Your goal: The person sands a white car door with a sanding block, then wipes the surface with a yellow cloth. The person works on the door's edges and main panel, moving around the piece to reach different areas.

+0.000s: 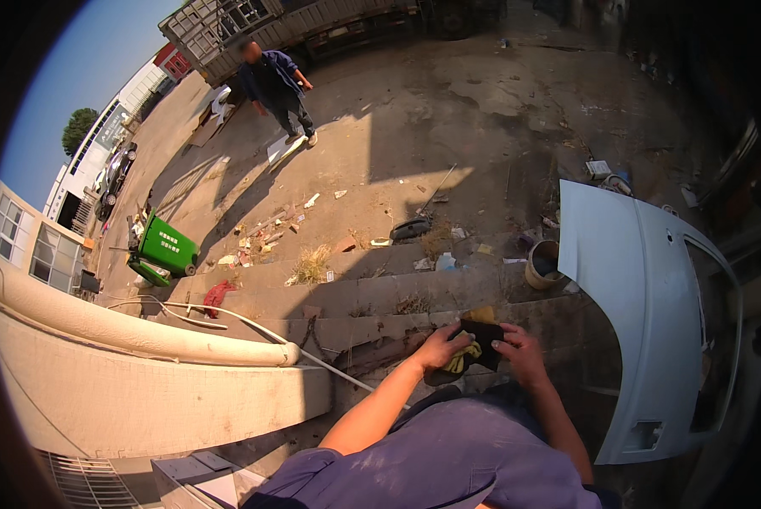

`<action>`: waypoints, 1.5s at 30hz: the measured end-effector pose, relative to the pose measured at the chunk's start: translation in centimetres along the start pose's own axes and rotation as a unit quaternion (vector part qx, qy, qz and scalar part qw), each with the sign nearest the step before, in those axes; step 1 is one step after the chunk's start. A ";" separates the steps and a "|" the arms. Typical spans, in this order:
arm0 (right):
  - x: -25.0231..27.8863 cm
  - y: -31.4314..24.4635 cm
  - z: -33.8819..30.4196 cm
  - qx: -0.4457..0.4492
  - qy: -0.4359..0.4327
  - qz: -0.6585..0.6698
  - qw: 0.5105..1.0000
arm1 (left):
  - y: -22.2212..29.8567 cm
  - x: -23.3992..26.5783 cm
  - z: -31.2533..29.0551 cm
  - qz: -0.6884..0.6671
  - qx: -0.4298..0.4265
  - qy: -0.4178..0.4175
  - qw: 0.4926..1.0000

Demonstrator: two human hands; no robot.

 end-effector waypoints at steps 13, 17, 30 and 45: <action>-0.2 -3.3 15.2 0.031 -0.065 -0.007 0.997 | 2.6 6.3 4.7 -0.074 0.026 0.110 0.991; 0.3 -6.2 20.0 0.044 -0.117 -0.015 0.992 | 5.7 7.5 6.5 -0.099 0.027 0.135 0.986; 2.2 -11.2 28.0 0.042 -0.260 -0.086 0.961 | 9.9 8.9 15.3 -0.225 0.018 0.093 0.970; 5.0 -13.5 38.2 0.021 -0.070 -0.121 0.990 | 15.7 19.7 27.6 0.041 0.003 0.106 0.994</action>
Point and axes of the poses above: each hand's wrist, its own z-axis towards the middle knuckle, its own x-axis out of the back of the hand, y = z × x, the point moved 9 cm from there along z, towards the middle knuckle, and after that the axes turned 4 degrees about -y, right-handed, at the moved point
